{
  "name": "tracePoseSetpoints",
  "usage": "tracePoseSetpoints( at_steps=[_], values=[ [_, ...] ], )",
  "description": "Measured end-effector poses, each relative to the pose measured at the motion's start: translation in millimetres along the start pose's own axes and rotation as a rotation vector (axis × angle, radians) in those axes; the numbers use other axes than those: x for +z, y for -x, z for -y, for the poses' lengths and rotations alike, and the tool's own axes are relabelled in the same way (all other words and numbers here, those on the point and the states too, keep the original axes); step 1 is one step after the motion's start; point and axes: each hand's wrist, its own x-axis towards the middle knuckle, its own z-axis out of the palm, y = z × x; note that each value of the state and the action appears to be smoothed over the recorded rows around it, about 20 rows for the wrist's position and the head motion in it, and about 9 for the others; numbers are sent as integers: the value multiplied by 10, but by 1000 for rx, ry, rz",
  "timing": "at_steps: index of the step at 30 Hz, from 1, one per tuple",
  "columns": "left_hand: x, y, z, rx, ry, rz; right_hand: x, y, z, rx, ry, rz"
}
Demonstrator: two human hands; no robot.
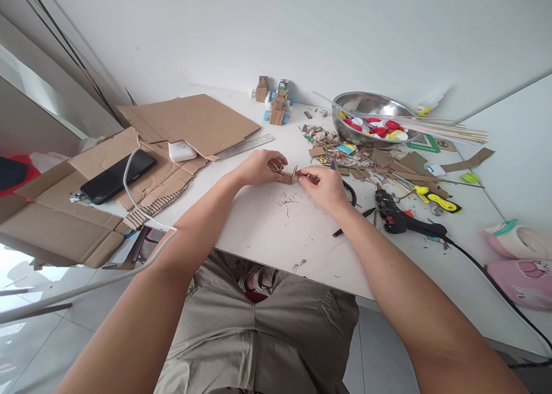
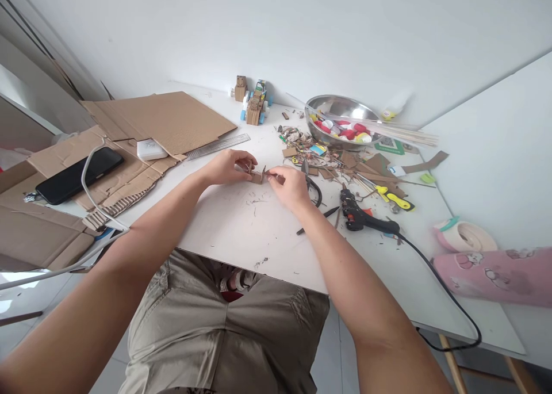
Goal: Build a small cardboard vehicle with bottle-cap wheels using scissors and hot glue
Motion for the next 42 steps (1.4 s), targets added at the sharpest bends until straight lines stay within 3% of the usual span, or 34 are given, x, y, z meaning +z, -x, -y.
tracePoseSetpoints(
  at_steps=[42],
  values=[
    [-2,-30,48,28,7,7,-17,-16,6,51,16,57]
  ],
)
